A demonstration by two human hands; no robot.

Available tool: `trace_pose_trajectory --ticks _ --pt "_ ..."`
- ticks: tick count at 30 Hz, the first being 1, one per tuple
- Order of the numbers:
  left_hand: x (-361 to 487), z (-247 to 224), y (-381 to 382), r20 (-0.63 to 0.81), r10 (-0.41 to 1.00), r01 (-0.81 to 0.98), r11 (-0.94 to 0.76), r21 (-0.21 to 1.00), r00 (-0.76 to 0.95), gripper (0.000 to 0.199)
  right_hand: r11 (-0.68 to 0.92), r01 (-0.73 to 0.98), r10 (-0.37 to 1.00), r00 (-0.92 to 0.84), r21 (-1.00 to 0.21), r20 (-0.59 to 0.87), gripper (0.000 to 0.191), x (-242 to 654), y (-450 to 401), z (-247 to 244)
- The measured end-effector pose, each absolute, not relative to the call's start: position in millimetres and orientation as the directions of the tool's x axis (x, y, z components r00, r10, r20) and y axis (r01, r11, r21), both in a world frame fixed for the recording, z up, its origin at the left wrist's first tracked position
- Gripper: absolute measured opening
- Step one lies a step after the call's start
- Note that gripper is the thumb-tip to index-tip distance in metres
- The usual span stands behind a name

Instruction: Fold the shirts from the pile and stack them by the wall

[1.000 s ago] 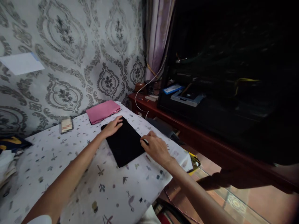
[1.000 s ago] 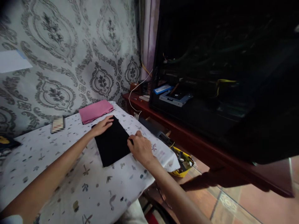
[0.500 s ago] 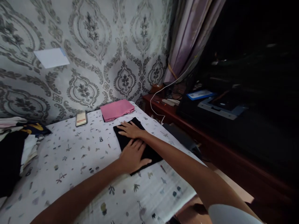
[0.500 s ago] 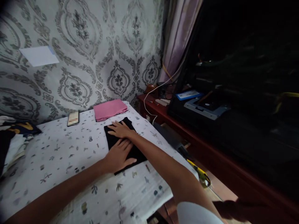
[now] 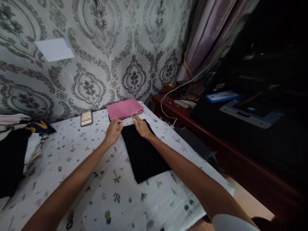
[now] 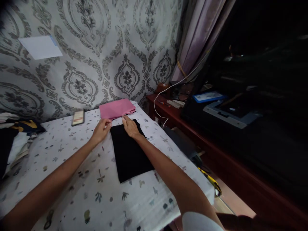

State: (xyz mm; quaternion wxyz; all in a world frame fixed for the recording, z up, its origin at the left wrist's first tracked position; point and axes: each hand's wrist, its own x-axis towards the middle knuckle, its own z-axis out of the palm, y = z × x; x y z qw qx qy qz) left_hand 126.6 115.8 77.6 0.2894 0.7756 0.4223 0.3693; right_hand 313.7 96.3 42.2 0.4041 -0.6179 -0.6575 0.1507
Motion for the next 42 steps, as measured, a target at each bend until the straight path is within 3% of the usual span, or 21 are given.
trace_pose_trajectory --ticks 1,4,10,16,22,27,29,31,34,36,38,42 --pt "123 74 135 0.223 0.892 0.457 -0.4 0.794 0.393 0.013 0.197 0.679 0.93 0.098 -0.707 0.354 0.052 315 96 42" --pt "116 58 167 0.097 0.861 0.449 -0.352 0.821 0.499 0.022 0.216 0.655 0.927 0.095 -0.724 0.363 0.049 316 97 42" --pt "129 46 179 0.101 0.808 0.427 -0.407 0.808 0.58 0.023 0.241 0.647 0.937 0.039 -0.723 0.346 0.05 316 96 43" --pt "132 47 192 0.143 0.774 0.399 -0.464 0.791 0.617 0.024 0.185 0.747 0.966 -0.018 -0.638 0.259 0.047 314 93 47" --pt "123 35 192 0.303 0.658 0.455 -0.718 0.527 0.689 0.035 0.172 0.829 0.976 -0.071 -0.533 0.205 0.045 313 95 45" --pt "122 34 182 0.322 0.696 0.598 -0.717 0.358 0.641 0.034 0.165 0.867 0.979 -0.087 -0.47 0.183 0.043 312 94 46" --pt "118 38 175 0.335 0.749 0.661 -0.662 0.353 0.571 0.032 0.169 0.873 0.979 -0.096 -0.458 0.179 0.04 312 93 47" --pt "112 42 162 0.36 0.799 0.68 -0.6 0.421 0.481 0.025 0.183 0.878 0.977 -0.11 -0.443 0.185 0.036 310 93 48" --pt "100 45 128 0.3 0.891 0.565 -0.45 0.691 0.342 0.015 0.189 0.908 0.972 -0.119 -0.374 0.203 0.034 306 93 49" --pt "95 46 96 0.133 0.946 0.379 -0.244 0.893 0.296 0.021 0.162 0.947 0.972 -0.105 -0.276 0.21 0.033 305 92 51" --pt "92 48 64 -0.074 0.948 0.166 0.022 0.986 0.309 0.027 0.128 0.977 0.975 -0.093 -0.17 0.202 0.034 309 92 55" --pt "96 56 7 -0.361 0.846 -0.045 0.409 0.911 0.393 0.03 0.105 0.99 0.993 -0.099 -0.098 0.065 0.046 328 99 67"
